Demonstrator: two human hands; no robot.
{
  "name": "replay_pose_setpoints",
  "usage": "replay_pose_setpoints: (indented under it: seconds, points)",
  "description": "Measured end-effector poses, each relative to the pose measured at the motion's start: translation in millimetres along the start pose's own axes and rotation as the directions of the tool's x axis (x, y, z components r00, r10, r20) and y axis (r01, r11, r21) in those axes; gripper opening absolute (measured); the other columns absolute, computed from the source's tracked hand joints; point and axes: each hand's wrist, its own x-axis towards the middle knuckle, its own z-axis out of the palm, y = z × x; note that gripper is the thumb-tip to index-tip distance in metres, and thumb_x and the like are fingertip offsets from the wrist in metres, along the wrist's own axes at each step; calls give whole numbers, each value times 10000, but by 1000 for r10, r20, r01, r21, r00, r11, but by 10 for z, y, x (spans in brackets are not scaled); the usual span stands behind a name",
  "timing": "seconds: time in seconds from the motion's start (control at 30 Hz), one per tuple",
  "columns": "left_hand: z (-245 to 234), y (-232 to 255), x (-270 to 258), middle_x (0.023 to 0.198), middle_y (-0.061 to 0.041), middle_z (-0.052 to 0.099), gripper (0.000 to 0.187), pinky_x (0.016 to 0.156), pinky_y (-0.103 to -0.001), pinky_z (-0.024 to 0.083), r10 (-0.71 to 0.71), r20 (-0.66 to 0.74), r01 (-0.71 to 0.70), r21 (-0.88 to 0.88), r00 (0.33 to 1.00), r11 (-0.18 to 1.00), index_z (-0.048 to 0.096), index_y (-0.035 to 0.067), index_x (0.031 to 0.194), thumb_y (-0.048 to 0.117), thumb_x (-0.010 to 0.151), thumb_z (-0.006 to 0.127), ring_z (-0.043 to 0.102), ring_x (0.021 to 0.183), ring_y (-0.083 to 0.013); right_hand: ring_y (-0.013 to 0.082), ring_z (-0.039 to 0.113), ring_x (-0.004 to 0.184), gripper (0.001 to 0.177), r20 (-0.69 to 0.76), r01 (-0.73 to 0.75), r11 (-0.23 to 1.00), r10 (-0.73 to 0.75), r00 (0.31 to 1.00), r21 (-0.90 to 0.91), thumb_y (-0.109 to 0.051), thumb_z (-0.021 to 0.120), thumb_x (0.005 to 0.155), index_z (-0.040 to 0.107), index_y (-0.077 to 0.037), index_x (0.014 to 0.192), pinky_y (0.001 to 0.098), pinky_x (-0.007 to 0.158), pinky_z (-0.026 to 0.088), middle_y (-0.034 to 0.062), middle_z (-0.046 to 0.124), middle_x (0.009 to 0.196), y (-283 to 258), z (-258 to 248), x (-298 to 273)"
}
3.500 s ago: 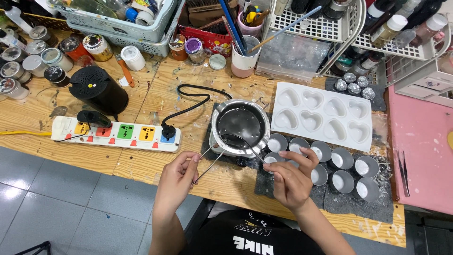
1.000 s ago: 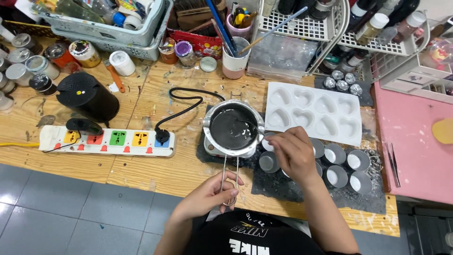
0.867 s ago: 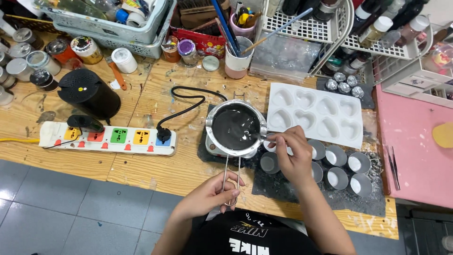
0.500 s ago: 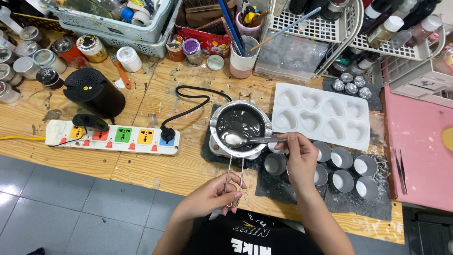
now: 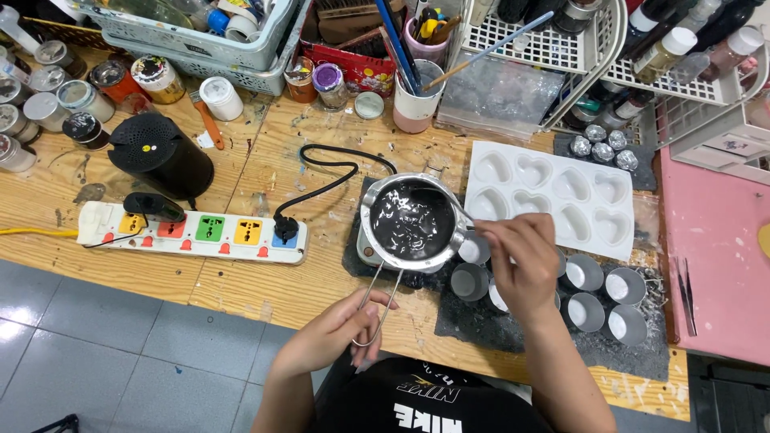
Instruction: The recorder uses a spoon to stir a liquid mixture in a pot being heated on a small electric stove.
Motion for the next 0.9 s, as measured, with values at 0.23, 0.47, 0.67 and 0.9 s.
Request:
replay_pose_setpoints:
  seconds: [0.23,0.47,0.67,0.9]
  points:
    - [-54,38,-80,705,6,551,388,483,-203,465,-51,-91,50,-9,995,999,544,22,1363,245,1087,388,593,562,-62,161,564,846,170,135,-323,904,296,946,280,-80,616,1027,772,-22,1064,257,637,461,27,763,867,107,286,-102]
    - [-68,64,-98,686,7,533,378,465,-204,461,-70,-148,71,0,986,997,578,21,1337,244,1079,414,588,555,-61,88,628,794,253,268,-600,553,566,779,578,-132,551,1090,743,32,1102,225,697,455,48,670,888,274,356,-259]
    - [-88,98,-114,643,12,526,389,448,-198,456,-26,-206,33,32,978,999,591,13,1323,258,1076,418,567,520,-56,83,634,834,232,170,-521,597,543,822,610,-128,546,1107,727,15,1082,205,719,457,16,651,937,227,196,-225]
    - [-127,111,-148,589,5,537,361,428,-206,405,8,-317,21,90,948,996,621,37,1285,257,1066,436,498,461,-62,255,565,905,115,93,59,998,-57,994,-22,-114,693,963,775,-68,1030,358,780,475,56,737,897,5,-97,128]
